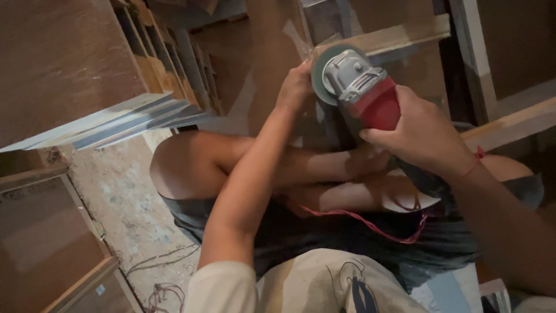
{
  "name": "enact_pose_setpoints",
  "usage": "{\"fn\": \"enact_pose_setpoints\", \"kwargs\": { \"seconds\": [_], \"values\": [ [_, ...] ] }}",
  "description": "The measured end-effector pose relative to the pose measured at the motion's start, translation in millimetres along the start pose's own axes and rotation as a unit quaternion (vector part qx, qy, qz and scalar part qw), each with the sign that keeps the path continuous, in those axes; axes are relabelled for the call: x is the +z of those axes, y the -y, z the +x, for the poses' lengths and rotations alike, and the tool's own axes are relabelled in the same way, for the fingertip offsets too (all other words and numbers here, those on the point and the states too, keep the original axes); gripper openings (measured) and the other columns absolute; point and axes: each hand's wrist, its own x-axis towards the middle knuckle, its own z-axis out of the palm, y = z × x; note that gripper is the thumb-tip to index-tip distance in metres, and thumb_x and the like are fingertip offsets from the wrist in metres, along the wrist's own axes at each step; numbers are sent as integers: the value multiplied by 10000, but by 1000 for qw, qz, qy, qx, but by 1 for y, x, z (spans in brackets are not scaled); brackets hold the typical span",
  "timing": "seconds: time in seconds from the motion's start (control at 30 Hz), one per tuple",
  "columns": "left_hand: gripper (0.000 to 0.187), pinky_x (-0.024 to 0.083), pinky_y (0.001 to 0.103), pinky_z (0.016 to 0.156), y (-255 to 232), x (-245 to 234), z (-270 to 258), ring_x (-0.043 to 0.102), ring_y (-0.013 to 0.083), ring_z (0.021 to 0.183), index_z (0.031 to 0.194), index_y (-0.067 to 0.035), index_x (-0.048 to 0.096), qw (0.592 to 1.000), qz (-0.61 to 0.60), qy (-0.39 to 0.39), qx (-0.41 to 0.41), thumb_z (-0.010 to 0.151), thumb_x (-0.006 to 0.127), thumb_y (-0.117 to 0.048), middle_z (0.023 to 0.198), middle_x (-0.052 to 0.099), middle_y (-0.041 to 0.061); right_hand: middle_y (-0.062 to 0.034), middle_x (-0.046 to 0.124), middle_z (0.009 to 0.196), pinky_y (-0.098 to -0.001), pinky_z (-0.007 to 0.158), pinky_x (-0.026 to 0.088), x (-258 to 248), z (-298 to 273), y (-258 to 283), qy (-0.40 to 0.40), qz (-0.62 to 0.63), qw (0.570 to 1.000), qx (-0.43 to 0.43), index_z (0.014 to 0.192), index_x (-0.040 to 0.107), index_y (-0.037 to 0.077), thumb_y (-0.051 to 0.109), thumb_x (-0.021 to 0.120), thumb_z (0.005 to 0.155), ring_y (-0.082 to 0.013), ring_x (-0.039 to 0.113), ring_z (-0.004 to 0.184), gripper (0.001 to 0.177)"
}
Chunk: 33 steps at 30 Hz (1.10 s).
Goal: The person sits on the floor and uses a handheld power sander to smooth the edges and surfaces of small wooden blocks. They repeatedly pick up blocks from a nearby stack, sand them, and place them back down.
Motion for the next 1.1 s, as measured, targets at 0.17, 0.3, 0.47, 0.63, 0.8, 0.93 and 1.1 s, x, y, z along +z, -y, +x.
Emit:
{"fn": "enact_pose_setpoints", "kwargs": {
  "seconds": [0.17, 0.3, 0.47, 0.63, 0.8, 0.93, 1.1],
  "values": [
    [256, 552, 443, 863, 9, 5, 3, 694, 413, 996, 1096, -69, 691, 995, 68, 8, -69, 852, 710, -141, 1074, 710, 214, -242, 685, 1116, -471, 822, 556, -5, 3, -6, 11, -24, 999, 47, 1283, 553, -32, 368, 853, 727, -378, 705, 996, 748],
    [236, 511, 491, 885, 17, 6, 4, 631, 455, 1059, 1097, -59, 681, 992, 115, 6, -50, 865, 655, -94, 1113, 693, 225, -248, 685, 1103, -474, 789, 581, -12, 3, -21, 35, -46, 990, 129, 1334, 519, -28, 378, 854, 749, -383, 729, 947, 787],
    [237, 524, 489, 861, 23, 5, 4, 640, 456, 1050, 1072, -56, 677, 993, 120, 9, -19, 837, 682, -86, 1094, 691, 235, -265, 698, 1114, -474, 843, 558, -21, 0, -57, -2, -73, 991, 111, 1336, 535, -37, 395, 874, 765, -381, 707, 985, 793],
    [205, 549, 448, 809, 0, 1, 6, 711, 399, 962, 1090, -68, 659, 989, 95, 26, -111, 907, 698, -153, 1000, 721, 220, -238, 697, 1160, -455, 828, 554, -27, -1, -105, -57, -20, 998, 30, 1390, 534, -36, 392, 866, 763, -353, 704, 1008, 829],
    [240, 559, 396, 795, -14, 1, 4, 760, 318, 906, 1165, -83, 668, 986, 62, 28, -152, 929, 660, -127, 990, 744, 204, -221, 704, 1153, -440, 855, 543, -35, -6, -140, -97, -9, 995, 30, 1336, 596, -32, 394, 873, 786, -335, 699, 1020, 748],
    [296, 556, 376, 834, -3, 0, 4, 738, 307, 1009, 1213, -88, 686, 993, 75, 28, -88, 924, 730, -130, 1065, 753, 198, -198, 710, 1109, -423, 843, 547, -43, -9, -156, -126, 22, 991, 40, 1272, 615, -34, 392, 863, 815, -304, 707, 985, 673],
    [294, 569, 347, 877, 2, 3, 1, 768, 276, 1029, 1237, -102, 682, 996, 35, 20, -79, 948, 729, -129, 1114, 770, 163, -182, 717, 1025, -414, 841, 544, -55, -18, -176, -179, 46, 981, 54, 1168, 659, -37, 383, 847, 899, -282, 707, 977, 533]
  ]
}}
